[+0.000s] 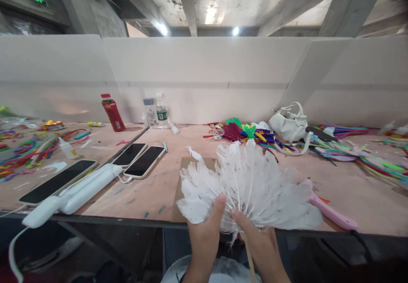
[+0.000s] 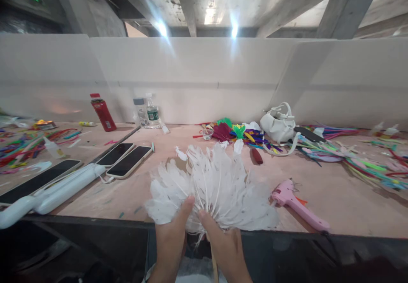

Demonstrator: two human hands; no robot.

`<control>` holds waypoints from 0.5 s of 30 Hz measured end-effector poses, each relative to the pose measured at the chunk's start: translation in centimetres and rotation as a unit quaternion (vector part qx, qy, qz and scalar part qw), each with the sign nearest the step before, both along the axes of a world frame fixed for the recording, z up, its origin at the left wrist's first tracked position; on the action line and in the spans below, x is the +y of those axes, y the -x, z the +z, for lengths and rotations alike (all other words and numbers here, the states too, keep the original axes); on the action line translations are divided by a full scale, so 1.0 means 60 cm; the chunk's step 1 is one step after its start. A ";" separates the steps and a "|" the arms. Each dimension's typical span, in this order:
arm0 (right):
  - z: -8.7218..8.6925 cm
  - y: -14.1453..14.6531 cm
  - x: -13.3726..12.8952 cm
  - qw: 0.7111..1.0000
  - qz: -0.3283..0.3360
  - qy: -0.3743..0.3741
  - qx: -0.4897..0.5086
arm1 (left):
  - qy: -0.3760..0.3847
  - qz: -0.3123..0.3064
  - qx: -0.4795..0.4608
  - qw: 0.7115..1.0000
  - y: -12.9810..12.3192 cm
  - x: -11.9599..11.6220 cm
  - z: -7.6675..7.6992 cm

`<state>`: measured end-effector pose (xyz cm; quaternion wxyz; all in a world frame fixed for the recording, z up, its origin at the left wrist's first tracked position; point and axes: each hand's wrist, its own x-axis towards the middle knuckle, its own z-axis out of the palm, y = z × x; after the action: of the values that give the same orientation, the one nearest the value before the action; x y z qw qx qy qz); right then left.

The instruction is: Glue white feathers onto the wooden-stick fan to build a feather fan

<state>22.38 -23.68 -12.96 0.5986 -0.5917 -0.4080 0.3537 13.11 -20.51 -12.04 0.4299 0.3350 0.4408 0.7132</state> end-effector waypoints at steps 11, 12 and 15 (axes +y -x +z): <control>0.001 -0.002 -0.002 0.998 -0.041 0.054 0.007 | 0.013 -0.016 -0.062 0.998 0.036 -0.002 -0.006; -0.003 -0.002 0.001 0.997 -0.047 0.050 0.025 | -0.004 -0.018 -0.035 0.999 0.044 -0.002 -0.006; -0.015 -0.004 0.010 0.994 -0.055 0.058 0.080 | -0.039 -0.025 0.036 0.998 0.072 -0.001 -0.003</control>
<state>22.62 -23.08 -13.84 0.6128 -0.6167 -0.3042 0.3893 8.80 -20.56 -12.19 0.4187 0.3877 0.4193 0.7061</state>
